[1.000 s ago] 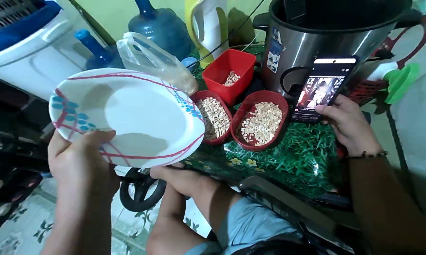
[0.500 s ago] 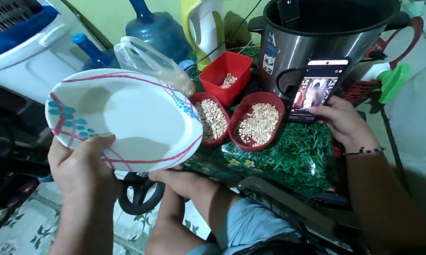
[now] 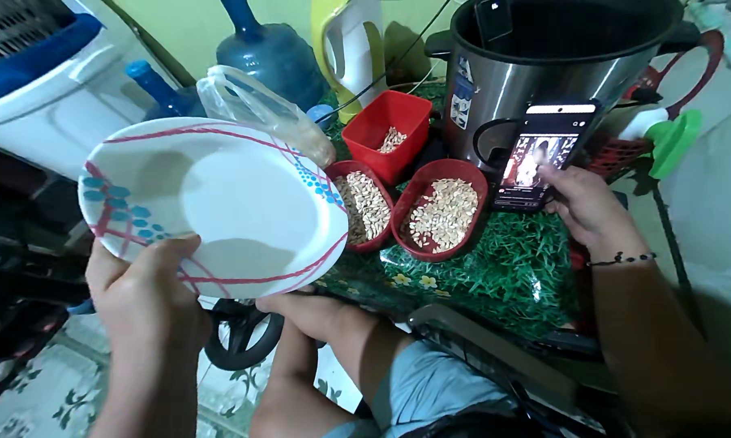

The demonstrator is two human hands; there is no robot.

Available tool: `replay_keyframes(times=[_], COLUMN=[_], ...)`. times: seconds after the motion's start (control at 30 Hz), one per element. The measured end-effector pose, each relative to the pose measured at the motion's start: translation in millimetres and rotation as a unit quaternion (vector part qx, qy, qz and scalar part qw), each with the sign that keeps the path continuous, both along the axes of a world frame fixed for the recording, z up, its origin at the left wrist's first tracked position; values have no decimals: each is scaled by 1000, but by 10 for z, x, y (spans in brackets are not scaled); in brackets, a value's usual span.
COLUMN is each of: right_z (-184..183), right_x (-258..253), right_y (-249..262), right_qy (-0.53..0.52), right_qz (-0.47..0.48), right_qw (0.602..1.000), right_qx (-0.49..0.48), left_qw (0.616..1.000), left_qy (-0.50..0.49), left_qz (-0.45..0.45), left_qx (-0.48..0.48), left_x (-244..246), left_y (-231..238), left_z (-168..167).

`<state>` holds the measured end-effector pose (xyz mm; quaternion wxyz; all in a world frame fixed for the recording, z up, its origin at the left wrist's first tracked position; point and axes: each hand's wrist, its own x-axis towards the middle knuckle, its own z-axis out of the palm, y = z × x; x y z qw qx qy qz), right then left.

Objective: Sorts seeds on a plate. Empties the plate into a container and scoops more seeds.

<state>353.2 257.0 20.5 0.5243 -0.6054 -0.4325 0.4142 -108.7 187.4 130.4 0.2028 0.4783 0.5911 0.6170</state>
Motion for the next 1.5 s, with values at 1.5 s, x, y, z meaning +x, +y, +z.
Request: replay_keyframes(times=[1.5], right_z=[-232], right_x=[123], right_y=[-99], right_qy=[77], right_qz=[25], right_qw=[990], right_qx=[116], left_qw=[959], left_qy=[-262], left_qz=[10], left_qx=[-104], left_x=[368], left_y=[-1159], left_z=[-405])
